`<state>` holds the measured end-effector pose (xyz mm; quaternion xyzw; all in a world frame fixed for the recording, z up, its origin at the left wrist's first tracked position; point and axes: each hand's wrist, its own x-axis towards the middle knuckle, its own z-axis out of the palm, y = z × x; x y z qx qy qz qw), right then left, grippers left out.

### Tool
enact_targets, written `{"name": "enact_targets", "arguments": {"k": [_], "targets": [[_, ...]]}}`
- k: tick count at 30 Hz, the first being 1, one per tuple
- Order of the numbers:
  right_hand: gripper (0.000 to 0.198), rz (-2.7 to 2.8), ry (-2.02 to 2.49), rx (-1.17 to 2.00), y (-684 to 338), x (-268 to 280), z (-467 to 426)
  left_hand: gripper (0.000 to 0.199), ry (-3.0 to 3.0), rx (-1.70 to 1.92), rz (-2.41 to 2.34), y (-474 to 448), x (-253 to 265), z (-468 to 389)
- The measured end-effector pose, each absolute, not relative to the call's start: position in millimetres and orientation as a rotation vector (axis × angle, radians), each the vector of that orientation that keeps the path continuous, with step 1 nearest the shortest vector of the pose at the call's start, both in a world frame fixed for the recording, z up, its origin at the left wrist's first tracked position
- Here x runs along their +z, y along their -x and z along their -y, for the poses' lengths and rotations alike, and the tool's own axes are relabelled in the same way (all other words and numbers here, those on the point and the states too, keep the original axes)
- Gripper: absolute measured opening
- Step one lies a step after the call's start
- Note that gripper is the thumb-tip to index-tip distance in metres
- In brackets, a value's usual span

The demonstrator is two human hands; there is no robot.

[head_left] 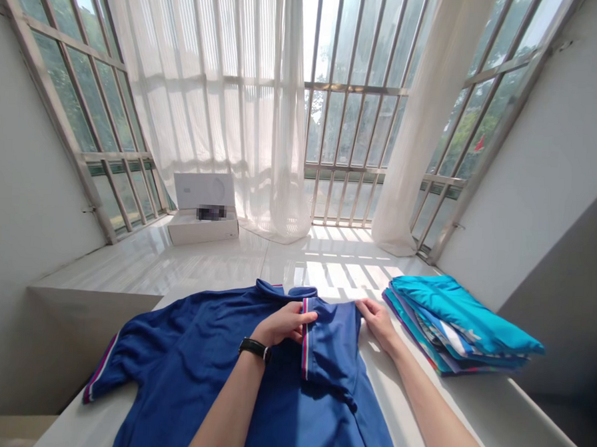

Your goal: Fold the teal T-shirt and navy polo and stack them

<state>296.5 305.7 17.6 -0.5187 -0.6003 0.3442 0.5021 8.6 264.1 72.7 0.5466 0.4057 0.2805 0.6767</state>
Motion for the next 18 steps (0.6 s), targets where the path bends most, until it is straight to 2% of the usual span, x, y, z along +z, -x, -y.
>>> {"name": "enact_targets", "arguments": {"k": [5,11,14,18], "targets": [[0.045,1.485,1.306,0.692,-298,13,-308,0.05,-1.253,0.56,-0.904,2,70,-266],[0.029,1.57,1.4,0.455,-295,10,-306,0.038,-1.385,0.471,-1.175,2,63,-270],[0.03,1.552,1.433,0.402,-295,7,-306,0.032,-1.455,0.516,-1.249,0,66,-270],[0.037,1.502,1.436,0.442,-297,2,-307,0.034,-1.662,0.516,-1.344,2,72,-270]]}}
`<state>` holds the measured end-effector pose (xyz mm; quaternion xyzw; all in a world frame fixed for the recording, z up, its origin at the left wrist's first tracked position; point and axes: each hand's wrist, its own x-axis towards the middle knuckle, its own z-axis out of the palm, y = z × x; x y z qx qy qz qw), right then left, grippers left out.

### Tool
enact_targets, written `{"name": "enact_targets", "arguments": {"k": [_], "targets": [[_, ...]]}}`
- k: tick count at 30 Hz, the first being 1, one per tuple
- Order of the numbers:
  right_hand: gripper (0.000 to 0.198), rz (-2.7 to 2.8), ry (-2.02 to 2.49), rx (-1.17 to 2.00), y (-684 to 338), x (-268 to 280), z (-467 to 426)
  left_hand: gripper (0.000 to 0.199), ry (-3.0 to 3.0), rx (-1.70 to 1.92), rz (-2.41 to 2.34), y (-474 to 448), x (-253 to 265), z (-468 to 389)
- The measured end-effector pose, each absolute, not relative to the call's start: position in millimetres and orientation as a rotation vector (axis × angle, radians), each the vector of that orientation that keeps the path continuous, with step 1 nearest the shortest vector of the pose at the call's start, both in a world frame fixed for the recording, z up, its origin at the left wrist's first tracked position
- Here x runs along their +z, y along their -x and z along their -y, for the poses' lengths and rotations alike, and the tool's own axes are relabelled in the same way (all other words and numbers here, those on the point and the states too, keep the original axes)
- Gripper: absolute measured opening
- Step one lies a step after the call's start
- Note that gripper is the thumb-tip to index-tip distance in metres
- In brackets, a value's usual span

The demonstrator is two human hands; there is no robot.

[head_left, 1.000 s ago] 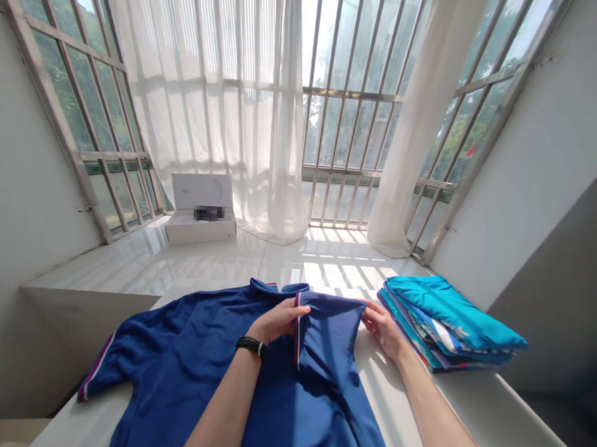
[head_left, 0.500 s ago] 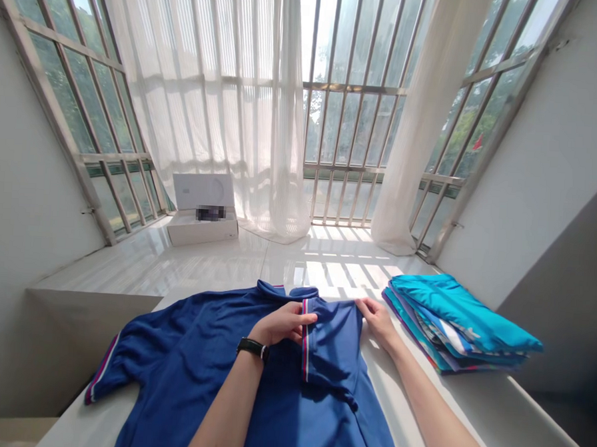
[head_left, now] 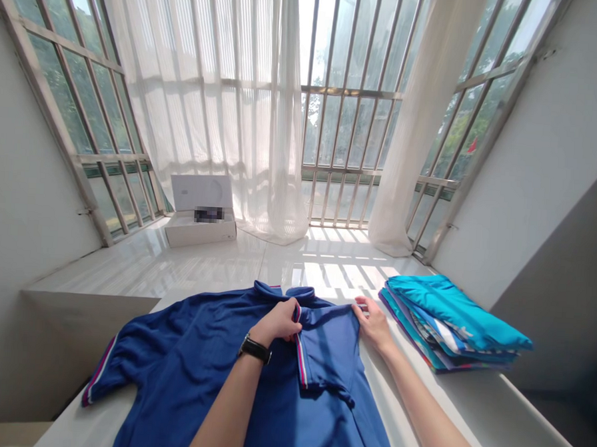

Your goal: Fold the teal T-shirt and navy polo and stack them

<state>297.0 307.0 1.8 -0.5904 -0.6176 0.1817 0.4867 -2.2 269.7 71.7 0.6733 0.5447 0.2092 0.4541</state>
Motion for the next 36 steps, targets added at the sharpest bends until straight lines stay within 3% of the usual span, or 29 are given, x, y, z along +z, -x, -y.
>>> {"name": "enact_targets", "arguments": {"k": [4,7,14,18,22,29,36], "targets": [[0.044,1.443,1.433,0.424,-298,2,-299,0.041,-2.121,0.473,-1.567,-1,76,-265],[0.046,1.387,1.472,0.335,-296,5,-282,0.035,-2.247,0.47,-1.647,-13,80,-258],[0.038,1.426,1.579,0.415,-284,21,-166,0.031,-2.412,0.441,-1.395,-67,71,-240],[0.032,1.443,1.63,0.547,-282,19,-53,0.047,-2.503,0.419,-1.382,-84,50,-229],[0.028,1.422,1.747,0.435,-284,11,29,0.054,-2.602,0.418,-1.431,-85,37,-227],[0.023,1.553,1.868,0.278,-273,17,41,0.072,-2.653,0.339,-1.442,-86,32,-232],[0.04,1.388,1.646,0.779,-263,39,48,0.075,-2.696,0.259,-1.467,-88,35,-232]]}}
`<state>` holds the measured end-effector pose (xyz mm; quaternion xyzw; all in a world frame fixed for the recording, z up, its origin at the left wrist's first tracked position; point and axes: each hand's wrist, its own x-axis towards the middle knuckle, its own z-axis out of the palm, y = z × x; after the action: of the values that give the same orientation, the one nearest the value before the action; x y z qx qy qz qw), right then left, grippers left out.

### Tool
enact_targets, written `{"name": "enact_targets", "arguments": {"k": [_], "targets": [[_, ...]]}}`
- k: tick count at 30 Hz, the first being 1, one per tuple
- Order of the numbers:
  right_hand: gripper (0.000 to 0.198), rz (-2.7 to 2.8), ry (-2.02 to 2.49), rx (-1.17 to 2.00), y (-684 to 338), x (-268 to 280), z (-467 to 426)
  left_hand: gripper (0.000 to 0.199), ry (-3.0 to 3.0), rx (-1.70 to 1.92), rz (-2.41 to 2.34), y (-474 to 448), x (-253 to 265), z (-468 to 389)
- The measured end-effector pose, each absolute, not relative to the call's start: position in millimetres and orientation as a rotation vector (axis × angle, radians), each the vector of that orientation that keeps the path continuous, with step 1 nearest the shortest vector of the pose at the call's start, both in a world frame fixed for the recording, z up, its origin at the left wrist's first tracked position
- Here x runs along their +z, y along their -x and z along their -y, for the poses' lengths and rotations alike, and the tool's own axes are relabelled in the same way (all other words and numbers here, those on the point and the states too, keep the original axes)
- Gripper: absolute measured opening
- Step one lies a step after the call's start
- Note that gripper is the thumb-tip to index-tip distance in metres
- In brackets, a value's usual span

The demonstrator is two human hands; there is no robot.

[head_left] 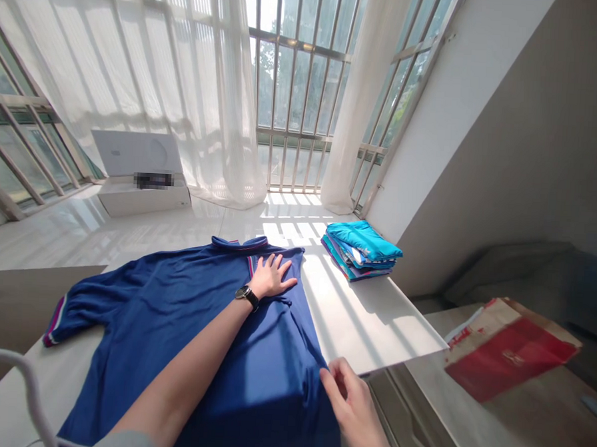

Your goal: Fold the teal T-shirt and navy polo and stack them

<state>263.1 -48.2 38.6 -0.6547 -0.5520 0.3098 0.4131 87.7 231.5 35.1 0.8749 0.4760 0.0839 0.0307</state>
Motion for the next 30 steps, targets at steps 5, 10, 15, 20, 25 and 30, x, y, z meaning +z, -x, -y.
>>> {"name": "enact_targets", "arguments": {"k": [5,10,15,20,25,30], "targets": [[0.048,0.996,1.479,1.075,-258,25,68,0.074,-2.674,0.244,-1.48,-89,38,-232],[0.067,0.963,1.402,1.25,-246,8,103,0.061,-2.687,0.381,-1.519,-91,44,-228],[0.058,1.065,1.51,1.036,-238,17,124,0.033,-2.686,0.735,-1.419,-93,69,-197],[0.056,1.064,1.514,0.864,-240,36,124,0.027,-1.875,0.989,-1.245,-86,88,-103],[0.049,1.122,1.451,0.855,-245,59,120,0.032,-1.431,0.948,-1.056,-85,69,-10],[0.053,1.152,1.421,0.913,-244,69,120,0.055,-1.023,0.911,-0.977,-97,62,1]]}}
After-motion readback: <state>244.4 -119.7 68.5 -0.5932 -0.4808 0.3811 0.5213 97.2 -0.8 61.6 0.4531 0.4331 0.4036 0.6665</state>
